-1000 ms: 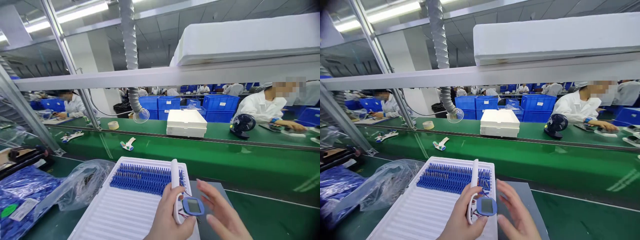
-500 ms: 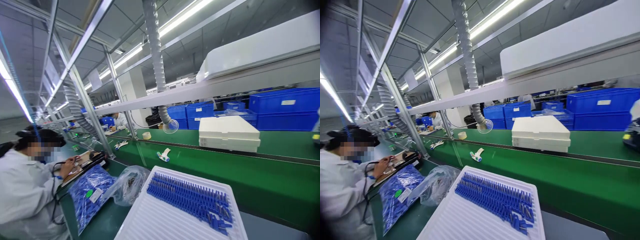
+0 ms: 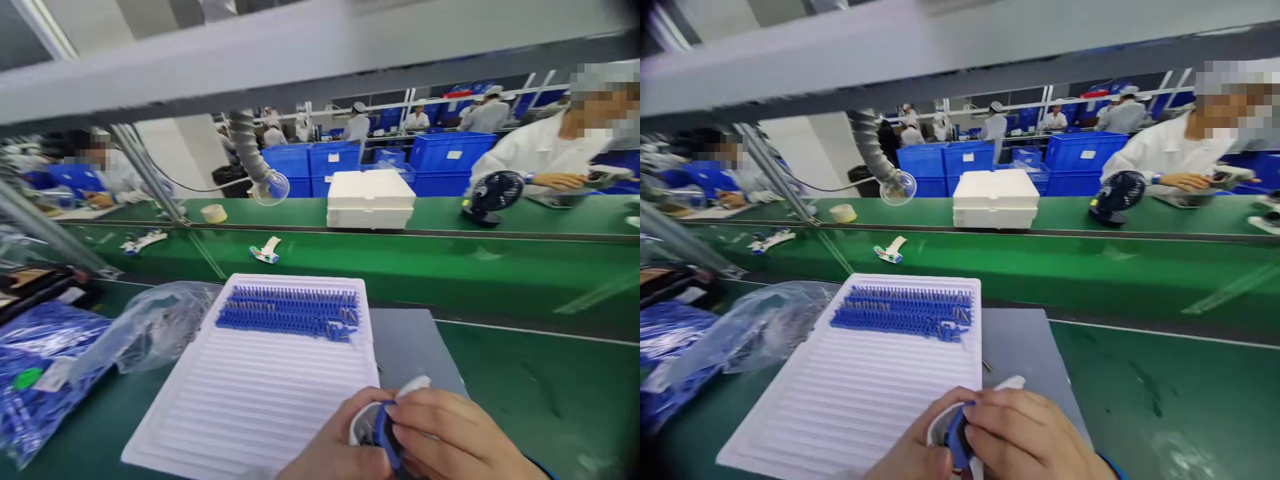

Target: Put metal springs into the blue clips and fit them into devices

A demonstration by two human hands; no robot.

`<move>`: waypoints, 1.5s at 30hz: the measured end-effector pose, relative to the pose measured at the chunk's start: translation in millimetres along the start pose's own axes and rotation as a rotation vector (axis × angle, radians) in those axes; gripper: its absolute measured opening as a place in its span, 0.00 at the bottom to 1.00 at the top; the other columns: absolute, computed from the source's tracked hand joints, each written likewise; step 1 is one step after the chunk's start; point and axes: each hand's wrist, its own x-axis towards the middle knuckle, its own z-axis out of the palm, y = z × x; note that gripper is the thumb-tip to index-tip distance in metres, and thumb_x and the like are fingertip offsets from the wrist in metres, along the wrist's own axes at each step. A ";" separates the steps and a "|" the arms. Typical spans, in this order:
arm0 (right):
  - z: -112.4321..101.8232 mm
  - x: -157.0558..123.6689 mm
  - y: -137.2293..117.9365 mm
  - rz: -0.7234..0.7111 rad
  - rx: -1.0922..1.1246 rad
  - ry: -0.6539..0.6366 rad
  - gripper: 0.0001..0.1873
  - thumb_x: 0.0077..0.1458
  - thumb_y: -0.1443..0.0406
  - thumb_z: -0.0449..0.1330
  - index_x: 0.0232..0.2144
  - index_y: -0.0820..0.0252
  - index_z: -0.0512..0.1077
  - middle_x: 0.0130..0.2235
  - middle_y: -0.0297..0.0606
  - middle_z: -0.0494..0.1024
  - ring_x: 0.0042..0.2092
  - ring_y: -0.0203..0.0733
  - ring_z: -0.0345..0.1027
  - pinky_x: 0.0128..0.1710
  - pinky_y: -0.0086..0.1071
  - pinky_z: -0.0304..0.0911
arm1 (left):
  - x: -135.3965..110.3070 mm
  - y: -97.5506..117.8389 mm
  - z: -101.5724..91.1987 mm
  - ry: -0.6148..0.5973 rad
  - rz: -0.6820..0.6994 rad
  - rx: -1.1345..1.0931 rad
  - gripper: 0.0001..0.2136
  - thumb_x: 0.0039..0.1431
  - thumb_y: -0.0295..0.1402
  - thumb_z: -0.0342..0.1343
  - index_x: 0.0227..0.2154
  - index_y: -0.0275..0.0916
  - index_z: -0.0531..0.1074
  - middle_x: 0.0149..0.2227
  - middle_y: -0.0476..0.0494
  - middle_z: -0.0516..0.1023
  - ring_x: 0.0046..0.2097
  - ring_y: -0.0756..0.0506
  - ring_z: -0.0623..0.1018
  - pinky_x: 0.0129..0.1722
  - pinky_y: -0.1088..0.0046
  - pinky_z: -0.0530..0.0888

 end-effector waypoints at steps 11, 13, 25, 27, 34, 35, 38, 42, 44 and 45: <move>-1.0 17.6 -6.7 -0.075 0.006 0.039 0.11 0.62 0.68 0.53 0.42 0.64 0.73 0.41 0.41 0.78 0.48 0.39 0.68 0.49 0.29 0.65 | -5.2 11.2 9.1 0.017 -0.103 -0.071 0.32 0.34 0.40 0.70 0.46 0.37 0.68 0.28 0.48 0.75 0.29 0.52 0.76 0.26 0.83 0.70; -2.0 21.2 -7.5 -0.073 0.012 0.036 0.09 0.61 0.67 0.54 0.40 0.64 0.73 0.40 0.40 0.78 0.47 0.38 0.69 0.48 0.27 0.65 | -3.6 6.6 6.8 0.015 -0.077 -0.104 0.30 0.33 0.38 0.70 0.43 0.38 0.70 0.26 0.50 0.74 0.26 0.54 0.75 0.24 0.85 0.70; -7.3 32.5 -7.3 -0.100 0.059 -0.012 0.09 0.62 0.68 0.53 0.40 0.67 0.72 0.38 0.43 0.79 0.46 0.39 0.69 0.46 0.28 0.67 | -4.6 5.3 6.3 0.012 -0.041 -0.104 0.29 0.33 0.38 0.70 0.42 0.39 0.71 0.25 0.48 0.76 0.24 0.54 0.75 0.21 0.86 0.71; -8.4 32.3 -6.1 -0.101 0.089 -0.029 0.09 0.62 0.69 0.53 0.41 0.66 0.71 0.36 0.42 0.79 0.45 0.38 0.70 0.46 0.29 0.67 | -4.8 4.7 5.7 0.022 -0.047 -0.105 0.31 0.32 0.40 0.70 0.43 0.38 0.70 0.26 0.46 0.76 0.24 0.53 0.76 0.21 0.86 0.70; -8.5 28.8 -0.8 0.014 0.435 -0.020 0.12 0.54 0.77 0.55 0.41 0.64 0.67 0.37 0.43 0.73 0.40 0.41 0.66 0.41 0.37 0.64 | -4.7 8.3 8.6 -0.027 -0.065 0.015 0.31 0.34 0.40 0.70 0.44 0.36 0.70 0.28 0.47 0.75 0.28 0.53 0.75 0.27 0.84 0.71; -8.5 30.0 -1.2 0.043 0.478 -0.012 0.13 0.53 0.78 0.55 0.41 0.63 0.66 0.36 0.41 0.72 0.38 0.39 0.65 0.40 0.37 0.63 | -4.8 8.8 8.9 -0.061 -0.070 0.042 0.31 0.35 0.40 0.69 0.45 0.36 0.70 0.28 0.47 0.75 0.30 0.53 0.75 0.29 0.83 0.70; -8.0 34.3 -4.0 0.087 0.571 0.005 0.15 0.53 0.79 0.55 0.40 0.60 0.63 0.32 0.36 0.71 0.33 0.36 0.63 0.39 0.37 0.60 | -6.3 8.0 7.9 -0.110 -0.129 0.084 0.30 0.35 0.40 0.69 0.44 0.36 0.69 0.30 0.45 0.76 0.33 0.51 0.76 0.33 0.79 0.70; -7.3 36.6 -6.8 0.100 0.591 -0.021 0.13 0.55 0.77 0.54 0.40 0.60 0.62 0.32 0.35 0.71 0.32 0.35 0.62 0.38 0.37 0.58 | -9.1 6.3 5.9 -0.112 -0.189 0.099 0.31 0.33 0.40 0.70 0.42 0.35 0.68 0.31 0.44 0.76 0.35 0.49 0.75 0.37 0.74 0.69; -7.7 36.5 -6.9 0.103 0.587 -0.041 0.12 0.55 0.77 0.53 0.40 0.59 0.62 0.32 0.35 0.71 0.32 0.35 0.62 0.38 0.36 0.57 | -9.4 7.9 6.0 -0.113 -0.197 0.124 0.31 0.33 0.41 0.70 0.43 0.36 0.68 0.31 0.45 0.75 0.35 0.49 0.74 0.37 0.73 0.68; -8.1 36.5 -6.7 0.110 0.580 -0.055 0.11 0.56 0.76 0.53 0.40 0.59 0.62 0.32 0.35 0.71 0.32 0.36 0.61 0.38 0.36 0.57 | -9.1 9.4 6.4 -0.120 -0.196 0.149 0.31 0.34 0.42 0.69 0.43 0.36 0.67 0.32 0.45 0.75 0.35 0.48 0.73 0.37 0.73 0.68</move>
